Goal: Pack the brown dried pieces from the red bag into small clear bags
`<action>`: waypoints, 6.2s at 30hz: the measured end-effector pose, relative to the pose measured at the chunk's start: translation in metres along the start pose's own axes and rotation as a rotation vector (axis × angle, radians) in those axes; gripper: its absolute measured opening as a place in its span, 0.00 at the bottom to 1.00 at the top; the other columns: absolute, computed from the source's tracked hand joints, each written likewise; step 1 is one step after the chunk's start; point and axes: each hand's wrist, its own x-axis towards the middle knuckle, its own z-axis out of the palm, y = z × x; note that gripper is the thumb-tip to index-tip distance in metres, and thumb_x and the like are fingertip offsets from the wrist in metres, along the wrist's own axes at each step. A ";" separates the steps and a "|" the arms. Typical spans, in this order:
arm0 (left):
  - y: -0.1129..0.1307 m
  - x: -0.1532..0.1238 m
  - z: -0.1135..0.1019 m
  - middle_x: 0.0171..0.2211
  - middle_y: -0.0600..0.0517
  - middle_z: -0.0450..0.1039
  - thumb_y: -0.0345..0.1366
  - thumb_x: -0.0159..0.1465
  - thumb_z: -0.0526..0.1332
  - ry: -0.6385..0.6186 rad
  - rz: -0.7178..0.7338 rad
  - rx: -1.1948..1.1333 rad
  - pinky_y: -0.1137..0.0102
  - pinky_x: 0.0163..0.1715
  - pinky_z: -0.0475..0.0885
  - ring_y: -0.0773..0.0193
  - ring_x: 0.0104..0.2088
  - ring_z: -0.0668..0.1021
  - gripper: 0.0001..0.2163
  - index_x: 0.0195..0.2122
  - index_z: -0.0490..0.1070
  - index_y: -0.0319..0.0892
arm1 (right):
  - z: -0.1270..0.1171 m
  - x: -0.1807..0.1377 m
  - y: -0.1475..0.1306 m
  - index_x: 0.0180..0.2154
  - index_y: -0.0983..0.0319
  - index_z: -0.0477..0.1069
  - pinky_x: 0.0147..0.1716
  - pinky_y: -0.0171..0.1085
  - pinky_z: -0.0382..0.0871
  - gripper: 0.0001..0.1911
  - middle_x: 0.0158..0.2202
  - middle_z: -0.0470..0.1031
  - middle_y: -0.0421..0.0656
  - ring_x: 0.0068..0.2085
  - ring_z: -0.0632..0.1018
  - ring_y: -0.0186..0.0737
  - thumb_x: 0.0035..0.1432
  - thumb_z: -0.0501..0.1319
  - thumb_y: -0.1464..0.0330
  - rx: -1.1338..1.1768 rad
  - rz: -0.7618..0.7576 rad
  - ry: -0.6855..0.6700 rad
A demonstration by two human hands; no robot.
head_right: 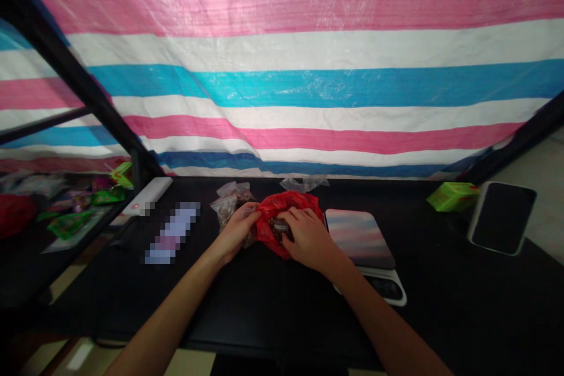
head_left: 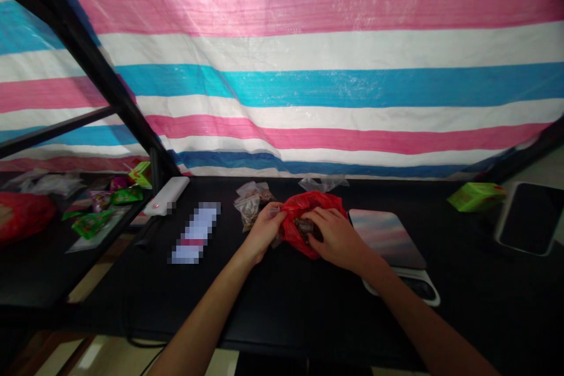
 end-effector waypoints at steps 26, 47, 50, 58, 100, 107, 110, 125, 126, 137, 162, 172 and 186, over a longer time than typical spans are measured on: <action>-0.009 -0.001 0.010 0.35 0.53 0.74 0.38 0.58 0.68 0.019 0.273 0.228 0.72 0.36 0.72 0.65 0.34 0.76 0.12 0.41 0.69 0.42 | 0.010 0.007 0.001 0.47 0.59 0.68 0.49 0.42 0.63 0.14 0.43 0.79 0.43 0.45 0.77 0.45 0.59 0.62 0.71 0.035 0.063 0.073; 0.000 -0.011 0.003 0.36 0.52 0.72 0.34 0.66 0.60 0.180 0.541 0.722 0.66 0.39 0.71 0.62 0.36 0.76 0.07 0.44 0.65 0.44 | -0.005 0.008 -0.002 0.51 0.58 0.68 0.56 0.49 0.57 0.18 0.48 0.79 0.45 0.48 0.76 0.47 0.58 0.63 0.71 0.128 0.100 0.414; -0.002 -0.012 0.004 0.36 0.51 0.71 0.34 0.67 0.59 0.121 0.534 0.853 0.65 0.39 0.70 0.60 0.37 0.75 0.02 0.40 0.68 0.44 | -0.010 0.006 -0.008 0.50 0.57 0.69 0.57 0.48 0.59 0.18 0.47 0.79 0.43 0.49 0.75 0.46 0.58 0.63 0.73 0.173 0.038 0.393; -0.012 -0.016 0.006 0.48 0.46 0.73 0.31 0.64 0.62 0.038 0.568 0.812 0.59 0.49 0.71 0.55 0.47 0.76 0.16 0.53 0.66 0.44 | -0.005 0.004 -0.011 0.56 0.56 0.70 0.53 0.45 0.70 0.23 0.53 0.73 0.47 0.52 0.75 0.45 0.60 0.60 0.75 0.211 -0.147 0.269; 0.013 -0.019 0.008 0.33 0.53 0.73 0.43 0.67 0.60 0.277 0.480 0.753 0.66 0.35 0.71 0.59 0.32 0.79 0.15 0.51 0.62 0.44 | -0.021 0.002 0.018 0.50 0.58 0.73 0.56 0.48 0.63 0.16 0.52 0.78 0.46 0.54 0.75 0.48 0.61 0.62 0.75 0.067 0.003 0.322; 0.018 -0.026 0.003 0.32 0.57 0.68 0.43 0.59 0.68 0.061 0.271 0.717 0.69 0.30 0.69 0.63 0.27 0.75 0.26 0.53 0.58 0.45 | -0.028 -0.005 0.024 0.45 0.58 0.75 0.55 0.45 0.59 0.15 0.46 0.80 0.43 0.50 0.77 0.45 0.56 0.64 0.77 -0.050 -0.015 0.009; 0.011 -0.027 0.006 0.30 0.61 0.65 0.33 0.55 0.68 -0.129 0.250 0.506 0.76 0.23 0.63 0.71 0.22 0.69 0.28 0.52 0.53 0.46 | -0.029 -0.007 0.022 0.45 0.58 0.75 0.52 0.45 0.58 0.14 0.45 0.81 0.42 0.47 0.78 0.44 0.58 0.63 0.76 -0.075 0.025 -0.027; 0.008 -0.014 0.003 0.24 0.63 0.65 0.39 0.60 0.65 -0.011 0.084 0.337 0.77 0.13 0.65 0.69 0.13 0.71 0.23 0.50 0.52 0.47 | -0.031 -0.010 0.020 0.50 0.55 0.74 0.38 0.39 0.64 0.14 0.50 0.79 0.41 0.38 0.80 0.43 0.62 0.62 0.70 -0.215 0.184 -0.062; 0.007 -0.016 0.003 0.24 0.63 0.66 0.40 0.61 0.65 -0.050 0.063 0.364 0.77 0.13 0.65 0.69 0.14 0.71 0.23 0.50 0.52 0.47 | -0.030 -0.009 0.019 0.50 0.55 0.74 0.38 0.39 0.64 0.14 0.50 0.79 0.41 0.39 0.81 0.43 0.62 0.63 0.70 -0.202 0.182 -0.062; 0.000 -0.015 0.014 0.30 0.62 0.64 0.26 0.51 0.63 0.008 0.277 0.320 0.78 0.24 0.65 0.74 0.23 0.69 0.23 0.45 0.56 0.47 | -0.021 -0.009 0.015 0.47 0.54 0.74 0.36 0.36 0.64 0.13 0.42 0.82 0.39 0.39 0.81 0.43 0.59 0.66 0.69 -0.029 0.186 -0.093; 0.000 -0.013 0.013 0.31 0.60 0.68 0.27 0.51 0.63 0.047 0.187 0.212 0.77 0.25 0.68 0.72 0.24 0.71 0.24 0.49 0.61 0.46 | -0.009 -0.003 0.005 0.51 0.55 0.70 0.35 0.37 0.65 0.14 0.49 0.80 0.42 0.43 0.82 0.45 0.63 0.63 0.66 -0.125 0.227 -0.050; -0.001 -0.014 0.017 0.39 0.55 0.73 0.29 0.53 0.68 0.013 0.089 -0.033 0.72 0.38 0.73 0.66 0.36 0.77 0.24 0.50 0.63 0.47 | -0.006 -0.003 0.000 0.54 0.53 0.73 0.44 0.39 0.69 0.18 0.55 0.78 0.41 0.49 0.81 0.47 0.62 0.62 0.69 -0.071 0.217 -0.075; -0.005 -0.011 0.005 0.44 0.49 0.67 0.35 0.64 0.64 0.223 0.650 0.650 0.60 0.49 0.71 0.59 0.43 0.75 0.26 0.60 0.55 0.44 | -0.001 0.002 0.012 0.53 0.53 0.73 0.55 0.44 0.71 0.21 0.51 0.81 0.42 0.52 0.80 0.44 0.60 0.62 0.76 0.459 0.259 0.171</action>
